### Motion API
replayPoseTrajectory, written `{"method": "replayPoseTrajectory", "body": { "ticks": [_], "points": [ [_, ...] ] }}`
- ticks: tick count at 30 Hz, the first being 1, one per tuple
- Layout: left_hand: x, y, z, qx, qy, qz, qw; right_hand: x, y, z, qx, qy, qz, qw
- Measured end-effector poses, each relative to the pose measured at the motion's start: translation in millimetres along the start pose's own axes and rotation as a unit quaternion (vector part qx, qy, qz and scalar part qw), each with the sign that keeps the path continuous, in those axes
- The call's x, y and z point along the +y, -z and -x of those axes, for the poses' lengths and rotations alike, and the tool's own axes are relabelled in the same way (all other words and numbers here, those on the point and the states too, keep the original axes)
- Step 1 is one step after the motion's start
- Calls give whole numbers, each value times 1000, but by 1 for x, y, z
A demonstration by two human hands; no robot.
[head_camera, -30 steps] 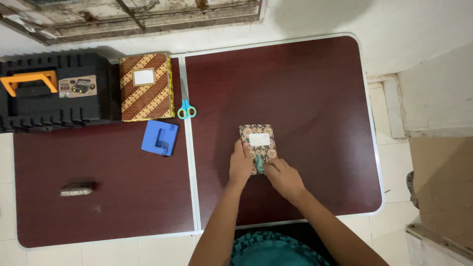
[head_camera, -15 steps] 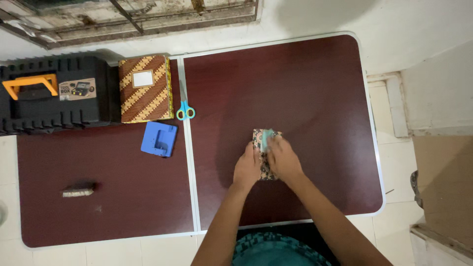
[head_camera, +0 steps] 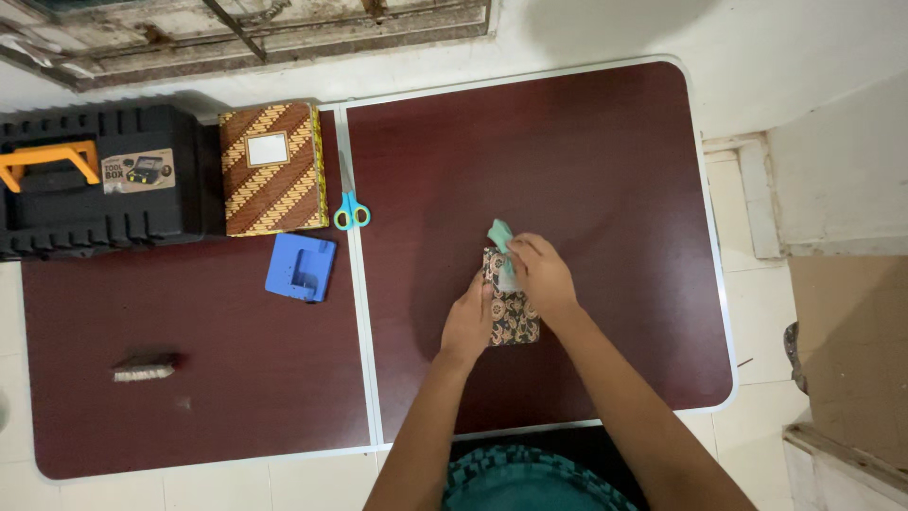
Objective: The person wipes a small patterned box and a blue plastic object with a cloth on a maroon table. They then move the box, the blue object, a pair of scissors, and a black toolbox from the table to the floor, and finally wipe the table surface.
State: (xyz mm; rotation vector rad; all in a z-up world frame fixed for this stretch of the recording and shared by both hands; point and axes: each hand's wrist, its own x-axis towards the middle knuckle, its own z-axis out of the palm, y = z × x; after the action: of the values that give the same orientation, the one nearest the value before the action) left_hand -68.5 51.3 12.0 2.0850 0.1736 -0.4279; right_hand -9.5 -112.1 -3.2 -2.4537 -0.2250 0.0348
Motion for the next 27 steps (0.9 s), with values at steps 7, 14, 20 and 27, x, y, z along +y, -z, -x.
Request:
{"method": "replayPoseTrajectory", "body": {
  "ticks": [7,14,20,27],
  "points": [
    [-1,0,-5,-9,67,-6,998,-26,-10,72,-249,19,107,962],
    [-30,-13,8,-3,12,-5,1000,-17,-5,70,-192,139,111,965],
    [-24,-12,14,35,-26,39,998,-9,0,6,12,114,5,993],
    [-22,-17,2,18,168,174,970,-29,-10,39,-274,-33,108,955]
  ]
}}
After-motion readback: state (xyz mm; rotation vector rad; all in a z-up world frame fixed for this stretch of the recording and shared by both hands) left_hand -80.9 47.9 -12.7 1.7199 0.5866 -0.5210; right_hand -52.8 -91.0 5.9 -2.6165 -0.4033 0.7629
